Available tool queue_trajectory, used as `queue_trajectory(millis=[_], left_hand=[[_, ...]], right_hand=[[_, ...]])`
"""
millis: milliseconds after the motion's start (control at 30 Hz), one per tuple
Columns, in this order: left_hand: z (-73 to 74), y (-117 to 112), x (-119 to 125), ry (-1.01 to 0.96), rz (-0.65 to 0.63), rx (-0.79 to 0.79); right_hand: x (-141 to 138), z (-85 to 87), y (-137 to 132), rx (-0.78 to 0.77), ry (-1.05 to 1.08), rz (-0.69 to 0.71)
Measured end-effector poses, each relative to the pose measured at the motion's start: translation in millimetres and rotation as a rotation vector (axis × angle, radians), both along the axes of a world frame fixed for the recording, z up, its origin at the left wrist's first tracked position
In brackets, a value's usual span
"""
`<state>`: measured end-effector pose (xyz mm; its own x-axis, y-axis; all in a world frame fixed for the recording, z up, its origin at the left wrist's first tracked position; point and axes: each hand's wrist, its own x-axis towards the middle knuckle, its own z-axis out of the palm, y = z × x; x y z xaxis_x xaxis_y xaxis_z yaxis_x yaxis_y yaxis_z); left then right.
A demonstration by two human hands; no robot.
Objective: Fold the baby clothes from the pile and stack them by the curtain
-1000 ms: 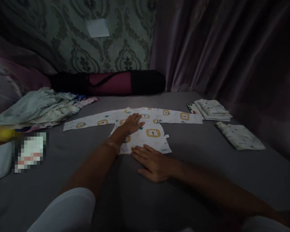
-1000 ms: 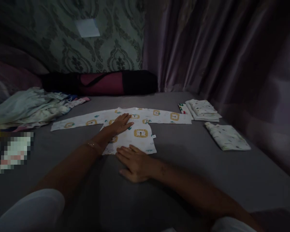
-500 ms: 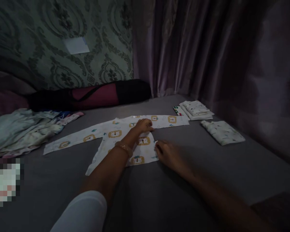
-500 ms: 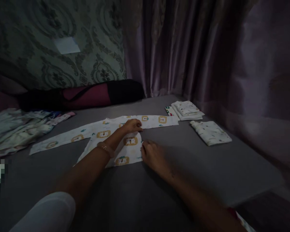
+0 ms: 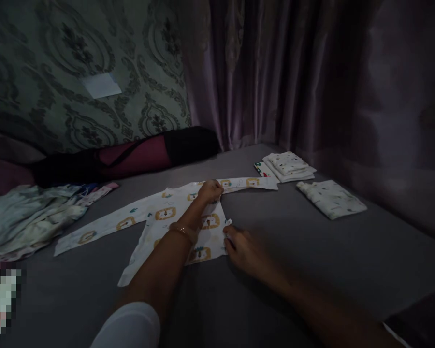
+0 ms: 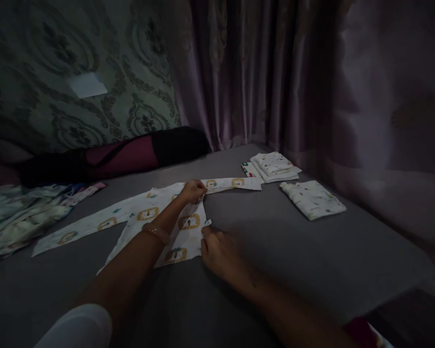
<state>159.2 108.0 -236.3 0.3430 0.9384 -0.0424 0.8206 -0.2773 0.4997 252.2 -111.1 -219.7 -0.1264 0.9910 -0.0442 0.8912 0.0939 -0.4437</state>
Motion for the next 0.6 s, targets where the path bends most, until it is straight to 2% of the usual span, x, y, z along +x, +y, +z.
queue_trajectory(millis=[167,300,367,467,533,600], left_hand=[[-8.2,-3.1,2.1,-0.074,0.122,-0.027],[-8.5,-10.1,3.2,-0.105,0.169,-0.033],[-6.8,-13.9,-0.7,-0.151,0.138,-0.038],[-5.7,-18.9,-18.7,-0.283,0.023,-0.032],[-7.4,-20.6,-37.4,-0.3,-0.019,0.004],[-11.0,-19.9,-55.7,-0.252,-0.049,0.069]], right_hand=[[-3.1,-2.5,-3.1,0.007,0.022,-0.003],[-2.7,-7.4,-3.9,0.0,0.112,-0.035],[1.4,-9.4,-2.6,-0.028,0.184,-0.022],[12.1,-8.6,5.2,-0.101,0.247,0.023],[18.5,-4.4,16.6,-0.119,0.208,0.054],[20.6,0.8,34.4,-0.059,0.143,0.082]])
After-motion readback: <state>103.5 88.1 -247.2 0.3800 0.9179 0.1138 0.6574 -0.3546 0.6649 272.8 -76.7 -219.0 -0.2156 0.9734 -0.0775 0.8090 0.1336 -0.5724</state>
